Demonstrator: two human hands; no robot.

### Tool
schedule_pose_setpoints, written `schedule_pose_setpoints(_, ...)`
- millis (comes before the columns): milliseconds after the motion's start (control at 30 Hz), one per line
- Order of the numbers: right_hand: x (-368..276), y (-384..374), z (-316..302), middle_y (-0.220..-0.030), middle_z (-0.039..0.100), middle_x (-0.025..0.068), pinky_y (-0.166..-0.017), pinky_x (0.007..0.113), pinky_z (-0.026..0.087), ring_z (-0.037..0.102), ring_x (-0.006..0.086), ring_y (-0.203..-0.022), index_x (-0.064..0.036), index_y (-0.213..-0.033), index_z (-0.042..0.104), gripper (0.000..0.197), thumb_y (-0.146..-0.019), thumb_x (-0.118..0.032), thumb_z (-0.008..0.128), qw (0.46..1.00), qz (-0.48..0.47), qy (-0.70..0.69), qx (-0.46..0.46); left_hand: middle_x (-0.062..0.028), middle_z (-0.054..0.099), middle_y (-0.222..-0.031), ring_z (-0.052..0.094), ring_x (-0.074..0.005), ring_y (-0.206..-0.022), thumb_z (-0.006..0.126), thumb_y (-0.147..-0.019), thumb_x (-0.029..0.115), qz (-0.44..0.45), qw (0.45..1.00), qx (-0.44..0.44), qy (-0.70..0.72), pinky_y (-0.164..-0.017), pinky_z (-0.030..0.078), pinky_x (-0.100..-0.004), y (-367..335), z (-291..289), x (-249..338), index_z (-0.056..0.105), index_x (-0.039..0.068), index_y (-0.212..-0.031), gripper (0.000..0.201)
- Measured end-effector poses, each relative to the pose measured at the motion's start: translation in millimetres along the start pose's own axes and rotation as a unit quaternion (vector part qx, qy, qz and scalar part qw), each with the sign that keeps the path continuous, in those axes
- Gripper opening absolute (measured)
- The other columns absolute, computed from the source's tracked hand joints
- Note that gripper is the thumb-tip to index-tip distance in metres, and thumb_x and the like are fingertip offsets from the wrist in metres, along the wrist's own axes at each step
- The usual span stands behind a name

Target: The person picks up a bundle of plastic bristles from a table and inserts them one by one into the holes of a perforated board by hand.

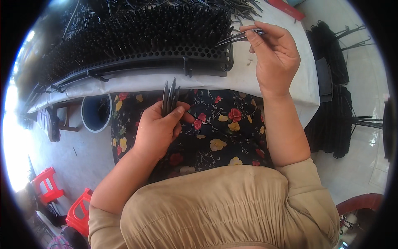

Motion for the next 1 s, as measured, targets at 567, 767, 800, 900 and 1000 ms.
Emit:
schedule_pose_setpoints(567,-3,-17,5,-0.095,0.071,0.0096,-0.078,0.023,0.056,0.07,0.015,-0.088,0.0007,-0.099,0.064,0.014,-0.086,0.005,0.067,0.99,-0.063,0.001,-0.129,-0.0091,0.067,-0.082,0.045,-0.0048,-0.051,0.056,-0.098,0.008,-0.003,1.0,-0.005,0.007,-0.041,0.032,-0.0183,-2,1,1,0.061,-0.001,-0.107,0.014)
schedule_pose_setpoints(767,-18,-15,33,-0.096,0.072,0.008,-0.082,0.023,0.055,0.07,0.0157,-0.092,-0.0014,-0.104,0.065,0.017,-0.088,0.005,0.065,0.962,-0.137,0.12,-0.203,-0.0089,0.067,-0.082,0.045,-0.0048,-0.05,0.055,-0.098,0.008,-0.01,1.0,0.004,0.001,-0.041,0.033,-0.0185,-4,-2,-3,0.061,-0.001,-0.106,0.014)
schedule_pose_setpoints(800,-21,-16,38,-0.096,0.072,0.008,-0.082,0.023,0.055,0.07,0.0157,-0.092,-0.0014,-0.104,0.065,0.017,-0.088,0.005,0.065,0.962,-0.136,0.121,-0.202,-0.0086,0.067,-0.082,0.045,-0.0048,-0.05,0.055,-0.098,0.008,-0.005,1.0,0.003,0.001,-0.041,0.033,-0.0184,-4,-2,-3,0.061,-0.001,-0.106,0.013)
schedule_pose_setpoints(900,-32,-16,46,-0.094,0.072,0.0072,-0.077,0.021,0.054,0.07,0.0133,-0.087,-0.0019,-0.105,0.066,0.017,-0.089,0.002,0.067,0.954,-0.175,0.165,-0.18,-0.008,0.066,-0.081,0.045,-0.0047,-0.05,0.055,-0.098,0.008,0.0,1.0,-0.001,0.002,-0.041,0.033,-0.0183,-4,-2,-3,0.061,-0.001,-0.106,0.013)
schedule_pose_setpoints(1000,-32,-15,43,-0.092,0.073,0.0063,-0.075,0.021,0.053,0.07,0.0121,-0.085,-0.0022,-0.105,0.066,0.017,-0.088,0.001,0.068,0.952,-0.181,0.198,-0.146,-0.0076,0.066,-0.081,0.045,-0.0045,-0.05,0.055,-0.097,0.008,0.002,1.0,0.0,0.007,-0.041,0.033,-0.0182,-3,-1,-2,0.061,-0.001,-0.106,0.013)
Point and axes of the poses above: each hand's wrist, its own y-axis away from the middle knuckle, its own z-axis out of the palm, x = y × z, the point moved 9 cm from there along -y, towards the middle knuckle
